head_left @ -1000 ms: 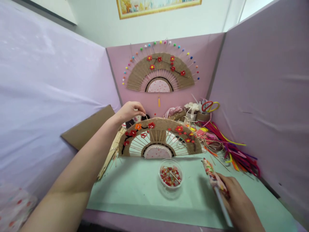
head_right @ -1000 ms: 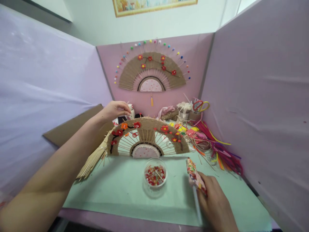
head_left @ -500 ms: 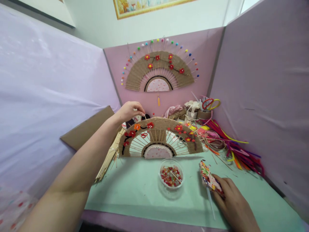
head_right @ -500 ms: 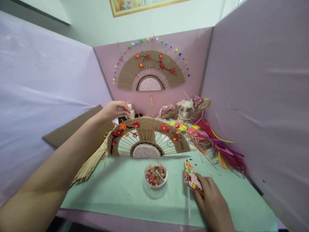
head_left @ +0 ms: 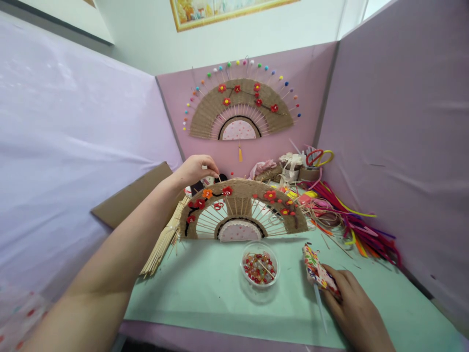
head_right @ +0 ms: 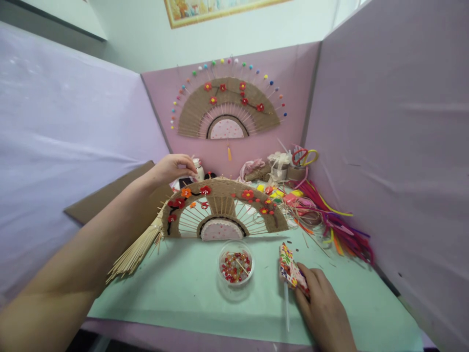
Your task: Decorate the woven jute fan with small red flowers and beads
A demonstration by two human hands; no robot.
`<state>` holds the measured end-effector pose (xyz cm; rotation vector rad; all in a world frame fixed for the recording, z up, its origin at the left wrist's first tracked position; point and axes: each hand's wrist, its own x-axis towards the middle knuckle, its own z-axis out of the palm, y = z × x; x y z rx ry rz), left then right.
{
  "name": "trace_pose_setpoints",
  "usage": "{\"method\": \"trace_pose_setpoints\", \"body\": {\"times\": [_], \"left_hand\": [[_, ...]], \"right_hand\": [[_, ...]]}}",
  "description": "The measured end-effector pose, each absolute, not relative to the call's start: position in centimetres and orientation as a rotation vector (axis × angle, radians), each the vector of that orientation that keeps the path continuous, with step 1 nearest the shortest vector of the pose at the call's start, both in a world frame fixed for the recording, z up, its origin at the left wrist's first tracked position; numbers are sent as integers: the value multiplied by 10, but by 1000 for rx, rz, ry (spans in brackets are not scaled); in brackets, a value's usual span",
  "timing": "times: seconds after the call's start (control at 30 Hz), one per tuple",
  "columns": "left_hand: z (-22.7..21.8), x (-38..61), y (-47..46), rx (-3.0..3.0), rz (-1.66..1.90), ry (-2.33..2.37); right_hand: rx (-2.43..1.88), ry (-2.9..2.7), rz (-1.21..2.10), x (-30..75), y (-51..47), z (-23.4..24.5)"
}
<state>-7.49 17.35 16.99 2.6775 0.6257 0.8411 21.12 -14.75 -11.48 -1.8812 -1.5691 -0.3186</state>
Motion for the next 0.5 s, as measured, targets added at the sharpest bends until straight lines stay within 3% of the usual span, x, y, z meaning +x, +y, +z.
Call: {"method": "trace_pose_setpoints", "body": {"times": [0.5], "left_hand": [[171, -81, 171, 2518, 838, 781]], "right_hand": [[-1876, -1574, -374, 210, -149, -112]]}}
